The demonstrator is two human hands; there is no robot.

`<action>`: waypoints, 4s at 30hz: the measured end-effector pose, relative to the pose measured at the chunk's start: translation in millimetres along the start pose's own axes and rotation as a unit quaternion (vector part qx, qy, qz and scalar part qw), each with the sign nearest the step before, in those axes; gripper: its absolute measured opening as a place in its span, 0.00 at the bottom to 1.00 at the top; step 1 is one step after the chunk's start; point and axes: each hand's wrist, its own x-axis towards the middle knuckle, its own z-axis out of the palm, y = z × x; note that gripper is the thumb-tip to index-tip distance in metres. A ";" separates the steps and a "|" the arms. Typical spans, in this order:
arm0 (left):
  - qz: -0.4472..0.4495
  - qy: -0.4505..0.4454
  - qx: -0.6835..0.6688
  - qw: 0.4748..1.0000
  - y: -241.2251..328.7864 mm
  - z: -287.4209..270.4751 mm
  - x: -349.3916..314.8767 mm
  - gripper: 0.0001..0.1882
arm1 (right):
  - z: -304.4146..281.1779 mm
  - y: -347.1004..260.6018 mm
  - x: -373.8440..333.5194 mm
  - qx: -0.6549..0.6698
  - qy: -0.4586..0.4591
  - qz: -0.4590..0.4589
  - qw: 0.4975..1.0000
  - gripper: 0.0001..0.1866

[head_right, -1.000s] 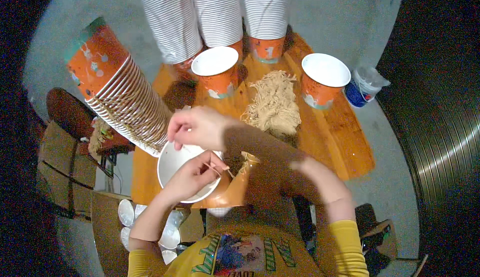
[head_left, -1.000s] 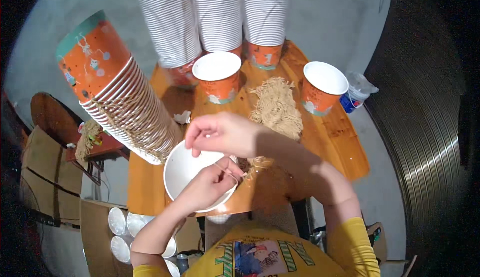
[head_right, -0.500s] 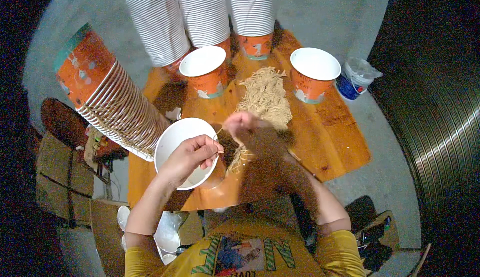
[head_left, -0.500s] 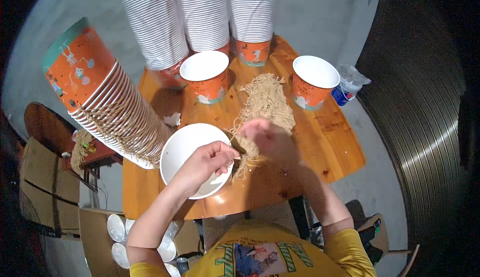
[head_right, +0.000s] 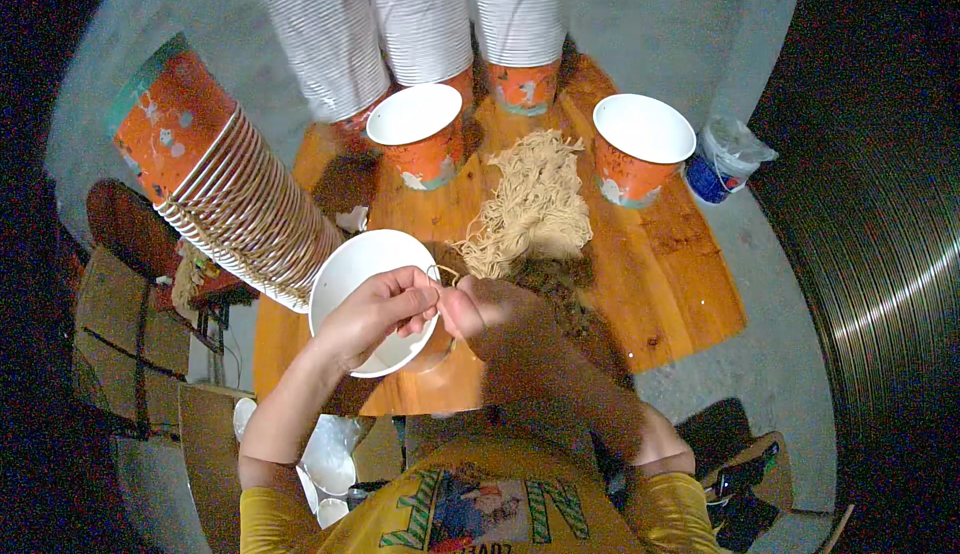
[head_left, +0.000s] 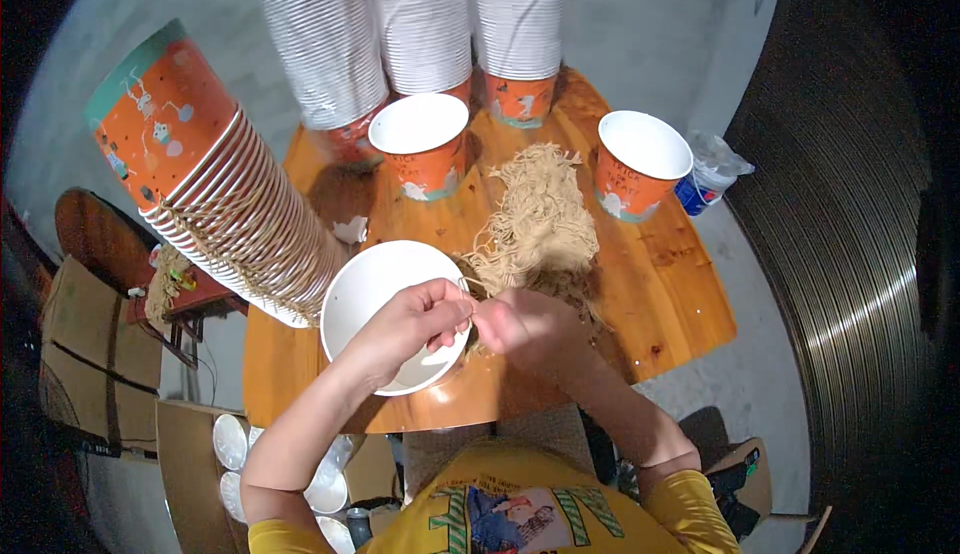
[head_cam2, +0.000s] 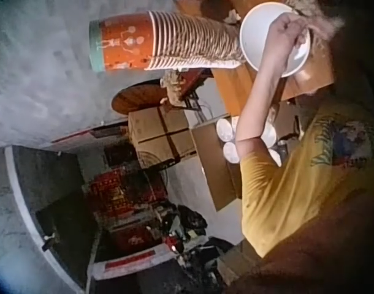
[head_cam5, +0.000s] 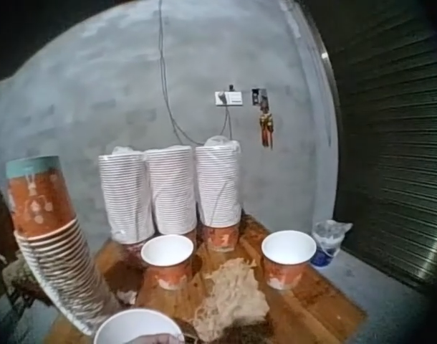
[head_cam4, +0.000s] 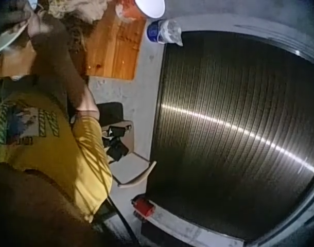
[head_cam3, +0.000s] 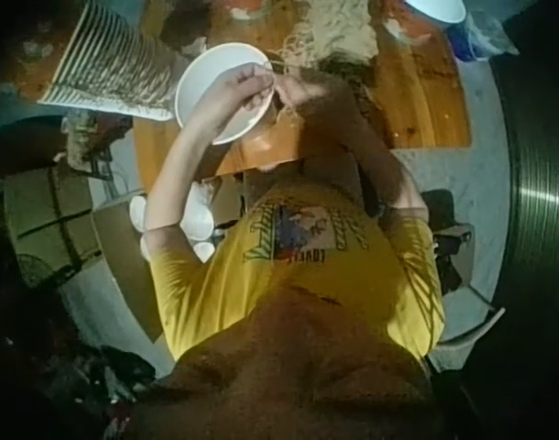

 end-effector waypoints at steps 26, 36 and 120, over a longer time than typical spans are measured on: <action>-0.072 -0.028 -0.160 0.984 -0.4 -12.2 -3.0 0.07 | 8.7 -30.7 2.2 0.143 0.027 0.132 0.981 0.05; 0.043 0.002 0.021 0.999 -0.7 -10.6 -11.1 0.09 | -26.5 8.3 -8.8 0.593 -0.024 0.411 0.692 0.18; 0.195 0.133 0.309 0.921 -6.6 5.1 -13.0 0.05 | 11.7 -19.9 10.1 0.219 0.045 0.205 0.953 0.06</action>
